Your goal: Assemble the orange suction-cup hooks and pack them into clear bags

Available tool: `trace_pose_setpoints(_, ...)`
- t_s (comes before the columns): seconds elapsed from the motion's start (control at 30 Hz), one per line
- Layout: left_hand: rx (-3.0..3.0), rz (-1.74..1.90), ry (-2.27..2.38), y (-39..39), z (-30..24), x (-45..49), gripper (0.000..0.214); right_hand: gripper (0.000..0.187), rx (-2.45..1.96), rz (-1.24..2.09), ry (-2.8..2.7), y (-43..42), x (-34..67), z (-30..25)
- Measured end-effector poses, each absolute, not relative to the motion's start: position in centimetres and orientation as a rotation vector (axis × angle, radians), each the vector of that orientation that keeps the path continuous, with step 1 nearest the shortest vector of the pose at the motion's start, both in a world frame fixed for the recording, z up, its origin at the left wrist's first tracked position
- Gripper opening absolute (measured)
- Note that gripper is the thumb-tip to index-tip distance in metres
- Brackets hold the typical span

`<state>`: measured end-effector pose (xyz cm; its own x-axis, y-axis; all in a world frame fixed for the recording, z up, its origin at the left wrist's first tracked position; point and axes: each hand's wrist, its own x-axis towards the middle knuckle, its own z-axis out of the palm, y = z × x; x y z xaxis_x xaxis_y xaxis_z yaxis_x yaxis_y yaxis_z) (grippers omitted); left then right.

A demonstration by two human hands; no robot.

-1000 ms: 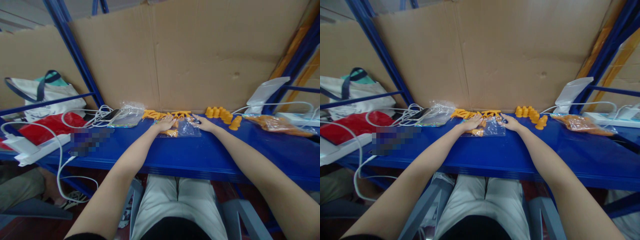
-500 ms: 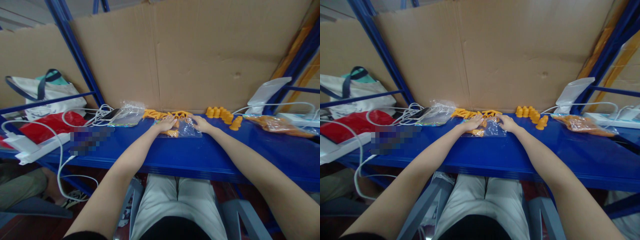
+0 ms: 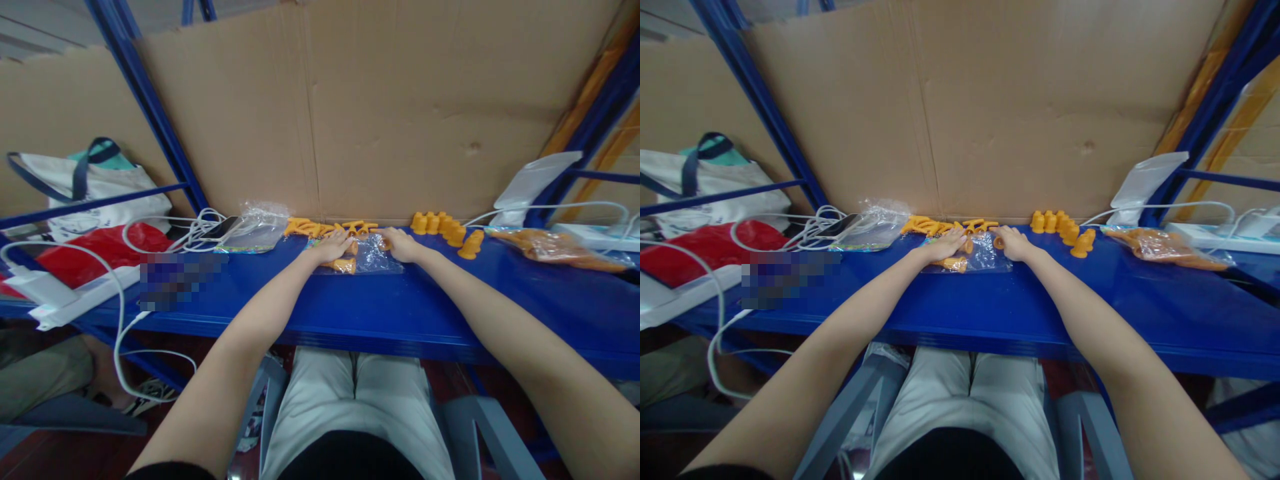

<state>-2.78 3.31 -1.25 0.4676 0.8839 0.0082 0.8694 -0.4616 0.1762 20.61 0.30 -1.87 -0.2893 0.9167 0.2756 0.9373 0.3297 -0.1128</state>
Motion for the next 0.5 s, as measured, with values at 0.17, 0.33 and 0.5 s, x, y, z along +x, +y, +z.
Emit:
trace_pose_setpoints(0.17,2.576,0.131,1.535,3.1,-1.1,-2.8,0.073,0.068,-1.670,-0.146,-2.356,0.1,21.1,-1.6)
trace_pose_setpoints(0.33,2.577,0.125,1.540,3.1,-1.0,-2.9,0.073,0.050,-1.718,-0.296,-2.359,-0.2,21.6,-1.1)
trace_pose_setpoints(0.5,2.597,0.165,1.496,3.1,-1.1,-3.0,0.071,0.052,-1.819,-0.276,-2.317,-0.7,22.1,-0.1)
